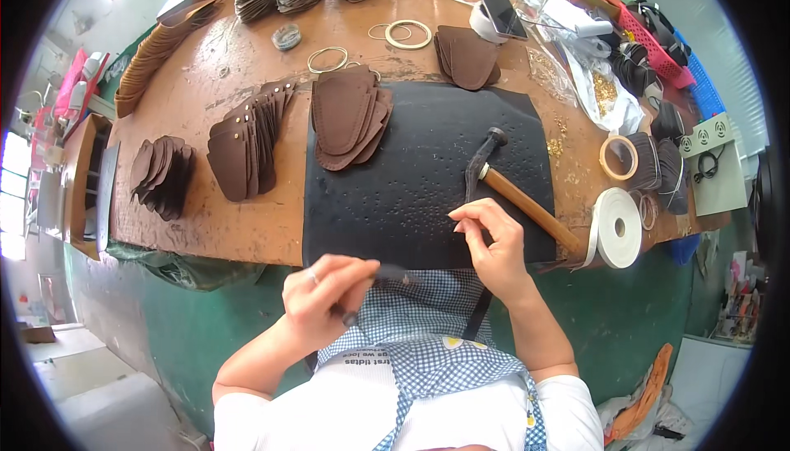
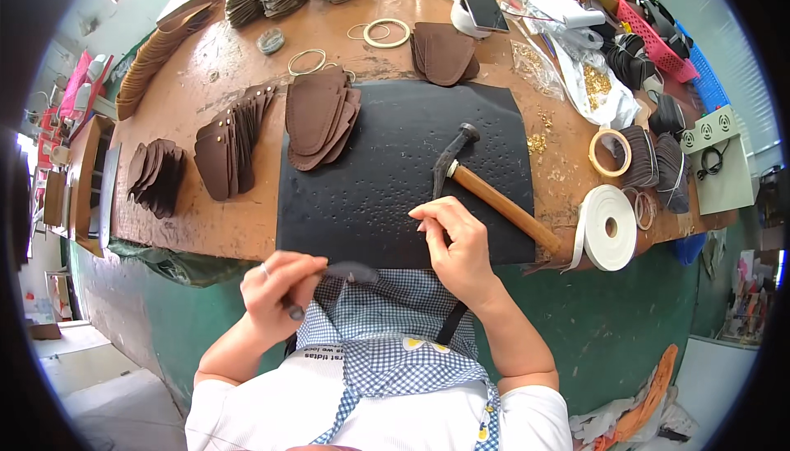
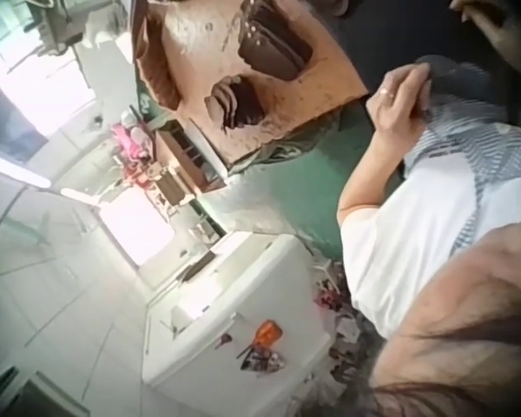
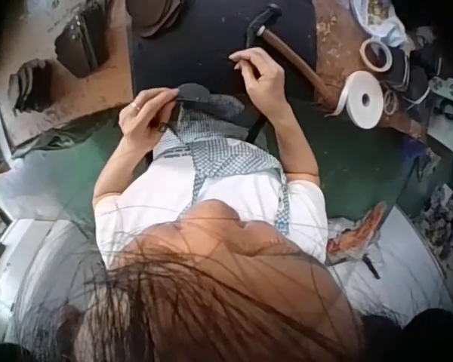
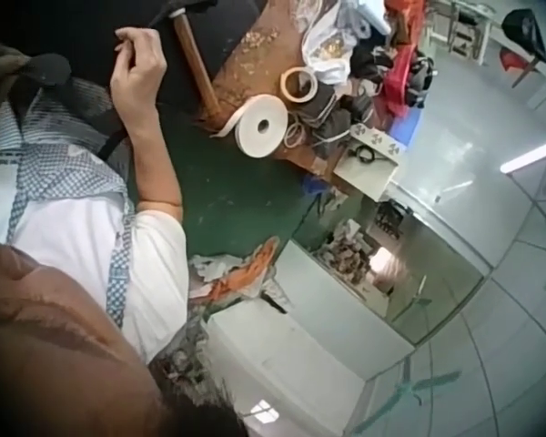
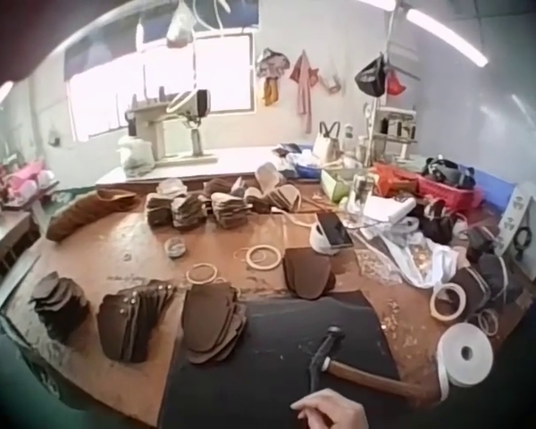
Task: Fold and hammer the edges of leather shoe upper components at a manufacturing workbench.
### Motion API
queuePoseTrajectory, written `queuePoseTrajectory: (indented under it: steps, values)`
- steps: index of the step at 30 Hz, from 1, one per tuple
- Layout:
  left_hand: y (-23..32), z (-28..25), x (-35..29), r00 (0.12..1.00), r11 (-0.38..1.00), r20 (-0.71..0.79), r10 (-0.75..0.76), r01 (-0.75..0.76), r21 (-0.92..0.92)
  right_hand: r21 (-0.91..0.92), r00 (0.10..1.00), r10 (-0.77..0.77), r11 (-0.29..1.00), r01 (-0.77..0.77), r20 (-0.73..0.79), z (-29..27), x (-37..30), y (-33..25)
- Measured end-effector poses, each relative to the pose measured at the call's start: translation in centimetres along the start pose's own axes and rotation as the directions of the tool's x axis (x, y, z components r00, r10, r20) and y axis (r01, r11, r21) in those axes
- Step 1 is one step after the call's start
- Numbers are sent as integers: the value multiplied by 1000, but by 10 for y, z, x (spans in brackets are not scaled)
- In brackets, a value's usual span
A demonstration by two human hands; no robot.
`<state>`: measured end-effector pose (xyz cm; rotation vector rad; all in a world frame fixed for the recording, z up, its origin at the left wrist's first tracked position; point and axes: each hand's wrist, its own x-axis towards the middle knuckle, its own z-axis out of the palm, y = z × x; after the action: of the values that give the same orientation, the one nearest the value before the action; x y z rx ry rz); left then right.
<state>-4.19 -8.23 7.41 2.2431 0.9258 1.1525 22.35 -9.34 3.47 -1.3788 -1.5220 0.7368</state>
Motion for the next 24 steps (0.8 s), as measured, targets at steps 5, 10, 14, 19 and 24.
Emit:
queuePoseTrajectory:
  steps: [5, 10, 14, 19, 24]
  values:
    - [-31, 20, 15, 883, 876, 66, -465, 470, -106, -42, 998, -30, 999, 27, -60, -6, 3, -1]
    - [-67, 47, 24, 767, 754, 122, -630, 642, -141, -85, 993, -85, 993, 79, -76, -6, 5, 2]
    - [-70, 54, 32, 846, 846, 8, -533, 533, -18, -131, 988, -115, 986, 101, -106, -8, 7, 5]
    - [-70, 56, 32, 879, 875, -56, -474, 477, 87, -155, 987, -122, 982, 105, -107, -8, 9, 9]
    - [-64, 46, 35, 863, 863, -154, -481, 497, 92, -229, 983, -145, 966, 116, -115, -7, 10, 14]
